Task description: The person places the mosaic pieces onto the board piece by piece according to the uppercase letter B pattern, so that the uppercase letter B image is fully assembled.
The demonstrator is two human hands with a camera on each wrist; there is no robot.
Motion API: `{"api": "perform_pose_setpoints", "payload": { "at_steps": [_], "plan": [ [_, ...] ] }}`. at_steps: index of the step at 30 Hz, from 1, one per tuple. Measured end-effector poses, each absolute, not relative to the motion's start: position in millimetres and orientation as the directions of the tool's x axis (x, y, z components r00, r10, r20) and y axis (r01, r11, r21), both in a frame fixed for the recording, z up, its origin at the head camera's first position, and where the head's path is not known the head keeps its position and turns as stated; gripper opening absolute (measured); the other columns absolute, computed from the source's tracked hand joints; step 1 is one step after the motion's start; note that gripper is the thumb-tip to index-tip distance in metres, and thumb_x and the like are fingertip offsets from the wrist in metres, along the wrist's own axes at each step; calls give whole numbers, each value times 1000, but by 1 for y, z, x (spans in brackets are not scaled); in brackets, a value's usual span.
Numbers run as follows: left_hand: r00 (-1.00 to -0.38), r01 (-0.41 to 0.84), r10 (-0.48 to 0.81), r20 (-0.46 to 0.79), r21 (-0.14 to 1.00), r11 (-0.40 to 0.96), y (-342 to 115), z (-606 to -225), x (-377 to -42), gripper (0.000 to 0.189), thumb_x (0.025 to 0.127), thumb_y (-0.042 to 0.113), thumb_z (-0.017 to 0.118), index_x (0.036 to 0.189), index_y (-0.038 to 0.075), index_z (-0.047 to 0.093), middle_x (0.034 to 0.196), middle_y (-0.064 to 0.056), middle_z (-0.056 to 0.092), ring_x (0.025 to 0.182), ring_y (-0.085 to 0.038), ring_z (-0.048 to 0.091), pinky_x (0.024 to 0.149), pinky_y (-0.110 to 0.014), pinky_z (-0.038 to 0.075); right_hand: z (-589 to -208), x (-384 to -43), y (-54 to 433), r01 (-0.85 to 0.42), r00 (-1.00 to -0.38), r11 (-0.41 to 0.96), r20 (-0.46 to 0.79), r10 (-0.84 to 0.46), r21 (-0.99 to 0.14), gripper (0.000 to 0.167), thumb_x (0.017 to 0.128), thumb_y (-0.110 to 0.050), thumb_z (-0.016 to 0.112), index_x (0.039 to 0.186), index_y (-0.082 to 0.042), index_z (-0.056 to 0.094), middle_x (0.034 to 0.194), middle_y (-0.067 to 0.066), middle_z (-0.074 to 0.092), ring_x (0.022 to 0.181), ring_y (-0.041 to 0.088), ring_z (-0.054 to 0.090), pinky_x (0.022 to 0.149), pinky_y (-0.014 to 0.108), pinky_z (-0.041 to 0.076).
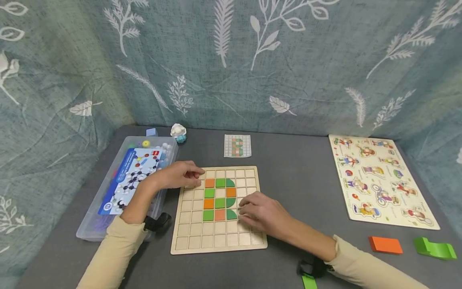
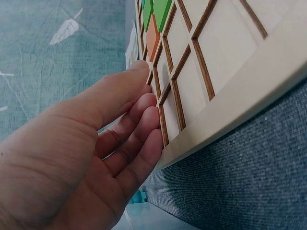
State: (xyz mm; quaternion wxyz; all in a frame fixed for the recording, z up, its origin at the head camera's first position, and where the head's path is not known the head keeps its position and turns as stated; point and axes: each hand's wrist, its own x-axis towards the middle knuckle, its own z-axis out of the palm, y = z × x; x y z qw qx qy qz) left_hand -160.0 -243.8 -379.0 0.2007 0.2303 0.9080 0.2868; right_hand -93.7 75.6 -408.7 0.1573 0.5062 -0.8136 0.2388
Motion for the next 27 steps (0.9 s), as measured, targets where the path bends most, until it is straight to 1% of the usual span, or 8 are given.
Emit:
{"api": "perform_pose_setpoints", "payload": {
  "at_steps": [3, 5, 8, 12, 14, 18, 23, 27],
  "plan": [
    [-813, 304, 534, -232, 613, 729, -244, -379, -160, 40, 93, 19, 64, 129, -1, 61, 103, -9, 63, 85, -14, 53, 76, -28, 46, -411, -97, 103, -881, -473, 392, 526, -707, -266, 12, 78, -19, 81, 87, -15, 74, 99, -2, 68, 94, 11, 61, 73, 23, 52],
    [-813, 304, 534, -233, 611, 731, -244, -379, -161, 40, 93, 19, 64, 129, -1, 61, 104, -9, 63, 85, -14, 53, 76, -28, 46, -413, -97, 121, -864, -504, 406, 531, -681, -299, 14, 77, -19, 82, 88, -15, 74, 101, -2, 68, 94, 12, 60, 73, 23, 51],
    [-813, 307, 534, -234, 607, 733, -245, -379, -161, 41, 93, 19, 64, 129, -1, 61, 103, -8, 62, 85, -14, 52, 75, -28, 46, -419, -97, 143, -834, -552, 426, 521, -651, -351, 16, 76, -19, 82, 90, -16, 74, 103, 0, 68, 97, 13, 60, 78, 22, 49],
    [-809, 316, 540, -231, 603, 732, -245, -379, -162, 41, 93, 19, 64, 129, 0, 61, 102, -8, 62, 85, -13, 52, 75, -28, 45, -425, -97, 164, -807, -591, 459, 503, -630, -373, 20, 76, -20, 82, 94, -18, 74, 107, -1, 67, 101, 12, 59, 85, 21, 46],
    [-809, 316, 540, -233, 603, 733, -245, -379, -162, 41, 93, 19, 64, 129, -1, 61, 102, -8, 62, 85, -14, 52, 75, -28, 45, -427, -97, 170, -803, -596, 483, 494, -634, -349, 22, 76, -22, 82, 96, -19, 74, 108, -2, 67, 102, 11, 58, 84, 22, 46],
    [-809, 313, 538, -234, 604, 733, -244, -379, -162, 42, 93, 20, 64, 129, -1, 61, 101, -8, 62, 84, -14, 51, 74, -28, 45, -431, -96, 176, -810, -584, 502, 482, -653, -302, 25, 75, -27, 83, 97, -18, 74, 108, -3, 66, 101, 10, 58, 81, 25, 48],
    [-811, 312, 537, -233, 604, 733, -244, -380, -162, 41, 93, 19, 65, 129, -1, 61, 101, -8, 62, 84, -14, 51, 74, -28, 45, -436, -93, 178, -819, -573, 487, 489, -658, -305, 24, 76, -29, 82, 95, -18, 74, 107, -3, 67, 100, 11, 59, 81, 26, 49],
    [-812, 313, 535, -233, 601, 736, -244, -380, -162, 41, 93, 20, 65, 129, 0, 61, 100, -7, 61, 84, -14, 51, 73, -27, 44, -437, -93, 176, -820, -571, 478, 495, -654, -314, 22, 76, -29, 83, 94, -18, 74, 106, -3, 67, 99, 11, 59, 82, 25, 48]
  ]
}}
